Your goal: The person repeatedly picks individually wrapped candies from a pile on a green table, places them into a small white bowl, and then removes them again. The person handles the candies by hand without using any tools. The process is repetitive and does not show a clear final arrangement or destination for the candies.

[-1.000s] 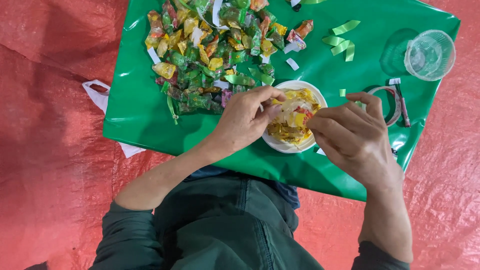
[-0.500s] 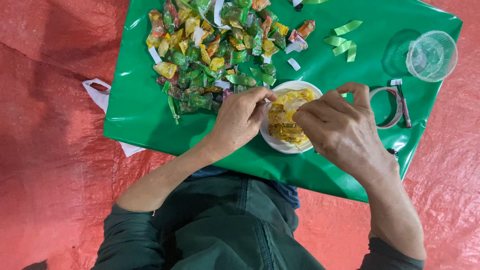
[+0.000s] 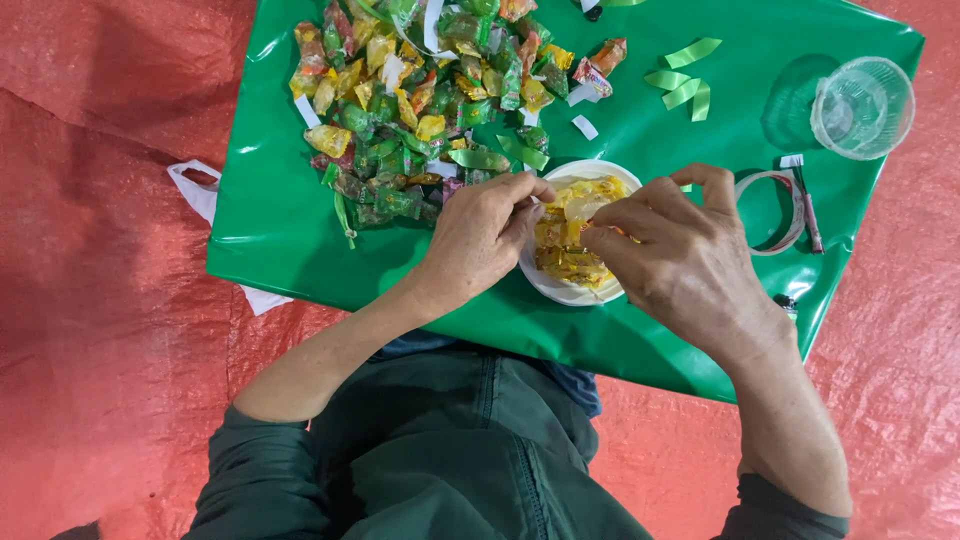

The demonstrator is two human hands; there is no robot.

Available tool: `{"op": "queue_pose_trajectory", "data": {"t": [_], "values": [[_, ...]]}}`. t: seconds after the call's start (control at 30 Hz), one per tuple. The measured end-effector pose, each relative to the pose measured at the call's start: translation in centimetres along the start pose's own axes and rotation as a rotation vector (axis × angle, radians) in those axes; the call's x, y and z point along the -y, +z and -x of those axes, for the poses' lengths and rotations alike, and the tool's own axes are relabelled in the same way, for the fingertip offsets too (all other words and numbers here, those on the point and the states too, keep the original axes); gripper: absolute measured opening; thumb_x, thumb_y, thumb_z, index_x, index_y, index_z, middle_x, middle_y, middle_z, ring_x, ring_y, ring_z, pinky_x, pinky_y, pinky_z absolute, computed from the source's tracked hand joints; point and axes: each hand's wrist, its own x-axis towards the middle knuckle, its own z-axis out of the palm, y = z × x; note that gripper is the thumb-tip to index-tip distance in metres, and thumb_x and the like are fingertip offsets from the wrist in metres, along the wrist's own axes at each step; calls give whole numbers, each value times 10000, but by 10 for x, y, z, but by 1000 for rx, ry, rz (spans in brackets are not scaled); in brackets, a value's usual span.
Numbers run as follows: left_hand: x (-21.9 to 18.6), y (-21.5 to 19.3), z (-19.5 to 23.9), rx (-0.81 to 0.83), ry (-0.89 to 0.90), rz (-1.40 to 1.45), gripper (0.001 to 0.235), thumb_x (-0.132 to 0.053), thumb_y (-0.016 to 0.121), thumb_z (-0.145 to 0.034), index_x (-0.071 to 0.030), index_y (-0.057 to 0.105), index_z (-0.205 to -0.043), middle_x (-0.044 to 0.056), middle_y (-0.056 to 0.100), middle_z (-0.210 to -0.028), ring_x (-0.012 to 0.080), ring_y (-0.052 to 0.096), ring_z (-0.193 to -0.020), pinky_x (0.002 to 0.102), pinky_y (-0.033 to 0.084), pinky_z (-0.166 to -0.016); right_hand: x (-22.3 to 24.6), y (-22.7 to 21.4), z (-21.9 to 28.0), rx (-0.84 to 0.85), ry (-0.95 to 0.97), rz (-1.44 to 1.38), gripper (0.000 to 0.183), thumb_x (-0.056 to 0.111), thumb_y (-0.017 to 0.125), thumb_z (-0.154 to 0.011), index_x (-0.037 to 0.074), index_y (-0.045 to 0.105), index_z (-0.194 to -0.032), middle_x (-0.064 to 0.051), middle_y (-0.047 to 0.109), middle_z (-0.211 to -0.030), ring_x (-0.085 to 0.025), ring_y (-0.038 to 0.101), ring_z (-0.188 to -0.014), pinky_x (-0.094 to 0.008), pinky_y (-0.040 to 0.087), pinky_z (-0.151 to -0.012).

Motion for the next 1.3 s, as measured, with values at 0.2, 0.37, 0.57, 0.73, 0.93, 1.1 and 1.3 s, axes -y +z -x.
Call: {"op": "queue_pose_trajectory", "data": {"t": [0.2,0.37,0.57,0.73,0.93,1.1,1.3], "values": [[2,-4,0,-12,13,25,157,-46,595,-1036,-50,665,-1178,128,761,-1037,266,767,-884,379,618,-713,1,-31,11,-58,158,-135,160,97,636,-1113,175,747,-1028,-22,752,-1068,-255,645,-896,-490,385,-939],[1,-18,-1,-38,-4,-6,142,-72,612,-1029,-67,677,-1155,112,769,-1017,248,761,-793,371,586,-646,11,-27,57,-245,391,-376,73,-18,809,-1007,30,773,-965,-133,744,-1008,-278,639,-864,-463,366,-973],[-3,-40,4,-55,-68,7,158,-171,589,-1080,-93,685,-1178,69,741,-937,184,690,-677,362,521,-582,16,35,128,-462,756,-686,75,-78,752,-1006,-52,682,-1001,-175,699,-980,-280,686,-939,-379,557,-886],[-8,-70,-8,-136,-58,12,207,-228,557,-1102,-78,690,-1154,84,770,-822,118,726,-635,248,534,-485,30,56,156,-492,1004,-827,45,8,727,-1050,6,682,-1048,-86,674,-987,-190,641,-945,-288,528,-865],[-12,-91,-34,-210,-25,-14,200,-171,550,-1133,-46,689,-1205,61,675,-850,129,602,-702,272,483,-593,33,68,160,-593,1101,-903,56,21,721,-1050,0,683,-1086,-77,659,-998,-172,608,-950,-252,512,-840],[4,-83,-75,-227,136,-110,146,11,573,-1087,27,679,-1186,145,749,-951,176,706,-677,283,584,-582,34,74,157,-605,1057,-927,61,27,724,-1035,-5,686,-1070,-94,674,-1004,-194,646,-982,-281,562,-893],[36,-41,-121,-130,240,-375,162,14,649,-1011,6,754,-1133,155,747,-1106,315,679,-1035,416,587,-868,35,78,159,-614,1046,-959,78,21,726,-1020,0,689,-1084,-92,681,-1023,-202,655,-1006,-283,570,-919]]}}
